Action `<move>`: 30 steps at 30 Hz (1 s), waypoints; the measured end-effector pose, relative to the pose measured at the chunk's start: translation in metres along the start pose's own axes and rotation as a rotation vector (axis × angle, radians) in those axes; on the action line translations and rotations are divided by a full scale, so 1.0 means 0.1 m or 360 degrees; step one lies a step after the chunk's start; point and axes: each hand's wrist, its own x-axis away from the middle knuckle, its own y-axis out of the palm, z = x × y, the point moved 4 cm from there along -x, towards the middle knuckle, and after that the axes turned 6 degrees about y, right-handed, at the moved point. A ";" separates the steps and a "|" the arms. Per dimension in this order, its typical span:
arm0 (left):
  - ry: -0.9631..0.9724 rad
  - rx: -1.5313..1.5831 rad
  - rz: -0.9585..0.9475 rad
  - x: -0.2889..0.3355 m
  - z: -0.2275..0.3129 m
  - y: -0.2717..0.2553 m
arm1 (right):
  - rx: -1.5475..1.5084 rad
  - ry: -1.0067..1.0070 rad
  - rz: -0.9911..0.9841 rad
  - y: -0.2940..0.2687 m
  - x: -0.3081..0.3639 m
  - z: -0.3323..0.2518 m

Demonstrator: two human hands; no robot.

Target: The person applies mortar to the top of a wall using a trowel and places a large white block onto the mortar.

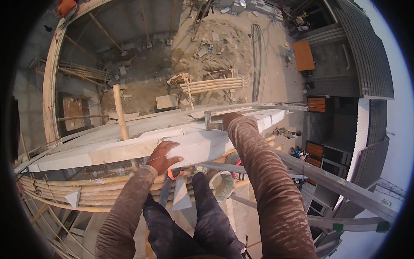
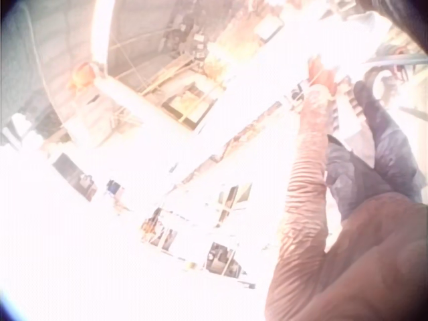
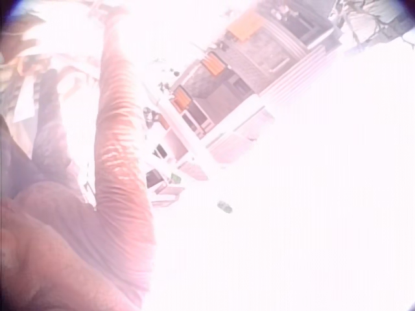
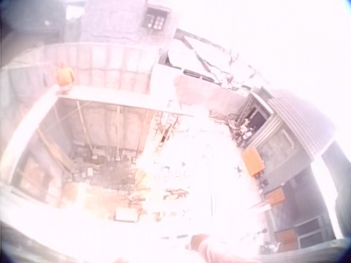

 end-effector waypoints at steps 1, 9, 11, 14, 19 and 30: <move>-0.0023 0.0026 -0.0010 0.00 0.00 -0.01 | -0.0051 -0.0007 0.0041 -0.01 -0.01 -0.01; -0.0045 0.0096 -0.0038 -0.03 0.03 -0.01 | -0.0069 -0.0118 0.0075 0.05 -0.04 -0.16; -0.0052 0.0064 -0.0032 -0.02 0.03 0.00 | -0.0081 -0.0087 0.0136 -0.01 0.01 -0.18; -0.0062 0.0047 -0.0039 -0.02 0.00 0.00 | -0.0100 -0.0153 0.0161 -0.05 -0.06 -0.19; -0.0063 0.0005 -0.0038 0.04 -0.04 -0.03 | 0.0053 -0.0262 0.0097 0.02 -0.09 -0.36; 0.0043 -0.0115 -0.0094 -0.05 0.02 -0.02 | -0.0362 0.0106 0.0193 -0.37 0.63 -0.24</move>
